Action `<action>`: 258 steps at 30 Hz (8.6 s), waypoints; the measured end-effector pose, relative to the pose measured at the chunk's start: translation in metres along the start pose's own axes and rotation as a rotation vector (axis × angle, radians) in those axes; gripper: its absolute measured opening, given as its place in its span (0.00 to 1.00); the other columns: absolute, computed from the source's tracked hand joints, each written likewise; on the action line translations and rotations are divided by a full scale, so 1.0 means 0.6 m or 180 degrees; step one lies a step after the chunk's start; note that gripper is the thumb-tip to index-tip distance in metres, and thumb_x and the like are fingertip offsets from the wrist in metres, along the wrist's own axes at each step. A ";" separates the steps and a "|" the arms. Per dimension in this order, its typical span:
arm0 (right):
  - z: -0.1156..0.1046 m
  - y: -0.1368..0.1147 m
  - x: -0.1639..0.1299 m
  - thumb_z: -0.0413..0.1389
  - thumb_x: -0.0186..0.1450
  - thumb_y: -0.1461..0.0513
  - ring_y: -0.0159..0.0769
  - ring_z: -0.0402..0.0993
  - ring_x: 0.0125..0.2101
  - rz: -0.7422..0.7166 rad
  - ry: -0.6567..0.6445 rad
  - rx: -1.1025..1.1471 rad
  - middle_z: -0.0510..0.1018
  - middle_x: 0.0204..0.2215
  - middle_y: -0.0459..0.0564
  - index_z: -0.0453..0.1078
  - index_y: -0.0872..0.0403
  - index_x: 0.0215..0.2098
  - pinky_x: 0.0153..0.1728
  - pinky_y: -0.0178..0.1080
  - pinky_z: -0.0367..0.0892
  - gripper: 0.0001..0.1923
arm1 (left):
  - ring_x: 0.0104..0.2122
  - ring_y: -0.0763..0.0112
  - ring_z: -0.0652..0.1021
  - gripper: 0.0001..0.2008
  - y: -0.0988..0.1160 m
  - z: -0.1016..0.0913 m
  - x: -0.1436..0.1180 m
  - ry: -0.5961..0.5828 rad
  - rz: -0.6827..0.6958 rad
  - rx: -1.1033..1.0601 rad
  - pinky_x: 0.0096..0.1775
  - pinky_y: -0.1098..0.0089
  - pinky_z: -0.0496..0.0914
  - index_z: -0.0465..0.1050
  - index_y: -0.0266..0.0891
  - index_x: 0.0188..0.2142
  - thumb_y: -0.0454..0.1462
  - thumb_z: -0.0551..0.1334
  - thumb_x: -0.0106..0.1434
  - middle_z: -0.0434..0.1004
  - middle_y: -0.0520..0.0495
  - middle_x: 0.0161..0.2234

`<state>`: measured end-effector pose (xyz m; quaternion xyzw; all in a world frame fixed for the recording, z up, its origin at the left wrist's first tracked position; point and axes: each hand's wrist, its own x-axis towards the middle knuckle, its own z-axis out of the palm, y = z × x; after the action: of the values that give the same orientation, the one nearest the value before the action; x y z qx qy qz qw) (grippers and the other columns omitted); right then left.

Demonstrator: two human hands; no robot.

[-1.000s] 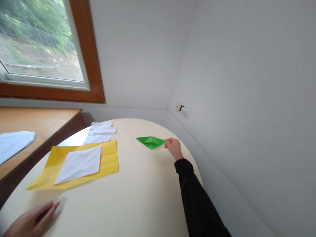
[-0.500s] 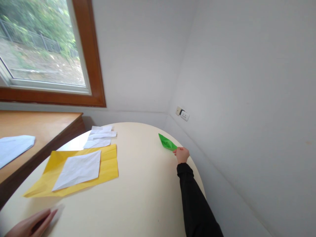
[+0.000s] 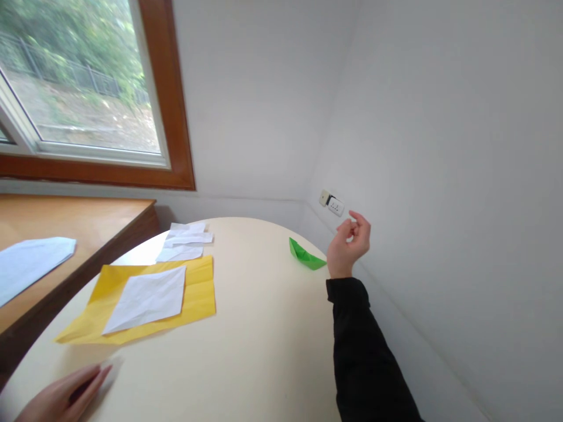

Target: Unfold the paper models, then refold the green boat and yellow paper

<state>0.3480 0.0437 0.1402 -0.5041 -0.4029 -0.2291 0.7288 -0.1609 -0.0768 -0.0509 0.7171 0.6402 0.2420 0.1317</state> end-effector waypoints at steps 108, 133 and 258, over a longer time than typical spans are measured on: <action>-0.216 -0.208 -0.344 0.46 0.66 0.58 0.52 0.64 0.51 -0.0386 -0.5232 -0.2250 0.72 0.49 0.61 0.62 0.57 0.57 0.58 0.59 0.40 0.23 | 0.59 0.53 0.61 0.25 0.260 0.139 0.077 -0.0255 0.1673 0.0780 0.57 0.49 0.54 0.59 0.31 0.58 0.43 0.45 0.67 0.61 0.33 0.58; -0.126 -0.034 -0.320 0.36 0.69 0.58 0.37 0.47 0.63 -0.0799 -0.5090 -0.1672 0.52 0.63 0.49 0.50 0.52 0.63 0.61 0.47 0.44 0.25 | 0.60 0.59 0.59 0.23 0.242 0.117 0.099 -0.0373 0.1661 0.1122 0.58 0.52 0.53 0.57 0.44 0.60 0.41 0.46 0.67 0.57 0.40 0.61; -0.101 0.054 -0.239 0.55 0.57 0.69 0.22 0.62 0.15 0.4735 -0.0766 0.1838 0.65 0.13 0.39 0.69 0.57 0.25 0.18 0.26 0.62 0.04 | 0.16 0.81 0.64 0.11 0.206 0.004 0.168 0.0333 -0.1838 -0.5651 0.25 0.75 0.67 0.61 0.37 0.19 0.28 0.59 0.54 0.57 0.59 0.14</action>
<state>0.3113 -0.0098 -0.0051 -0.4532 -0.0808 0.4850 0.7435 -0.0475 0.0045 0.0267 0.1554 0.3795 0.6324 0.6573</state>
